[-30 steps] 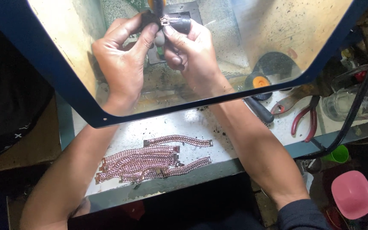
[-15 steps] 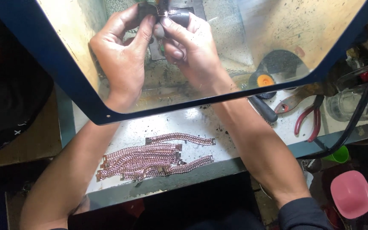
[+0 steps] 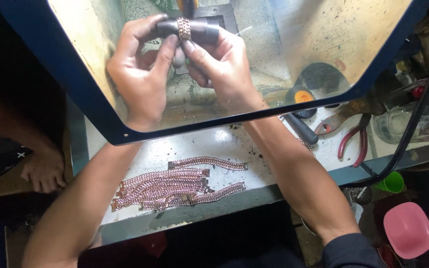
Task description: Polishing a jeweled strap or bracelet using a stationary rotating polishing wheel and a handheld rotary tool inside a workshop.
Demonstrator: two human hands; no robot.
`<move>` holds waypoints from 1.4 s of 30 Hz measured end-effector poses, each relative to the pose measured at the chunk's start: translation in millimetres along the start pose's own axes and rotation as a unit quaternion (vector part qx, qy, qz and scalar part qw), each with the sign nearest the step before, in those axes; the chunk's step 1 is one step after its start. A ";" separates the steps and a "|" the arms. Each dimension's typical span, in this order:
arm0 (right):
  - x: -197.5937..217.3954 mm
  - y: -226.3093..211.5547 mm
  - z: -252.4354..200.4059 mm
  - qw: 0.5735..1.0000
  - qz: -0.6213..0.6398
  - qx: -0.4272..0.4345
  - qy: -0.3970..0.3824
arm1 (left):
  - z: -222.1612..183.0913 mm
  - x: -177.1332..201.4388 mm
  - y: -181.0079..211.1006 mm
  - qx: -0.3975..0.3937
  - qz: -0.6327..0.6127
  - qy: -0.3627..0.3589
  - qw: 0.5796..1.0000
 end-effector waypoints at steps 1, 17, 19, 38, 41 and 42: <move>-0.1 -1.3 -1.3 1.000 0.000 0.002 -0.001 | -0.6 1.2 1.5 -0.002 0.000 0.000 1.000; 4.3 -14.0 -17.2 0.998 0.017 -0.023 -0.052 | 6.1 10.1 18.9 -0.277 0.214 -0.091 0.932; 4.5 -15.9 -18.0 0.998 0.009 -0.017 -0.055 | 8.1 8.4 24.6 -0.329 0.223 -0.075 0.915; 29.8 -14.9 -6.6 0.989 -0.135 -0.045 0.044 | 1.6 -2.3 -5.2 0.140 -0.014 -0.034 0.989; 29.1 -13.9 -6.6 0.993 -0.096 -0.067 -0.021 | 3.3 -2.9 -6.0 0.188 -0.018 -0.009 0.982; 28.7 -14.7 -6.4 0.992 -0.106 -0.052 -0.052 | 4.3 -2.9 -5.4 0.210 -0.015 0.001 0.978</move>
Point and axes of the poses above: each hand's wrist, its own z-axis towards the middle knuckle, its own x-axis out of the back of the hand, y = z × x, the point moved 1 cm from there along z, towards the middle knuckle, and after that the axes turned 3 degrees about -x, right-handed, at the moved point
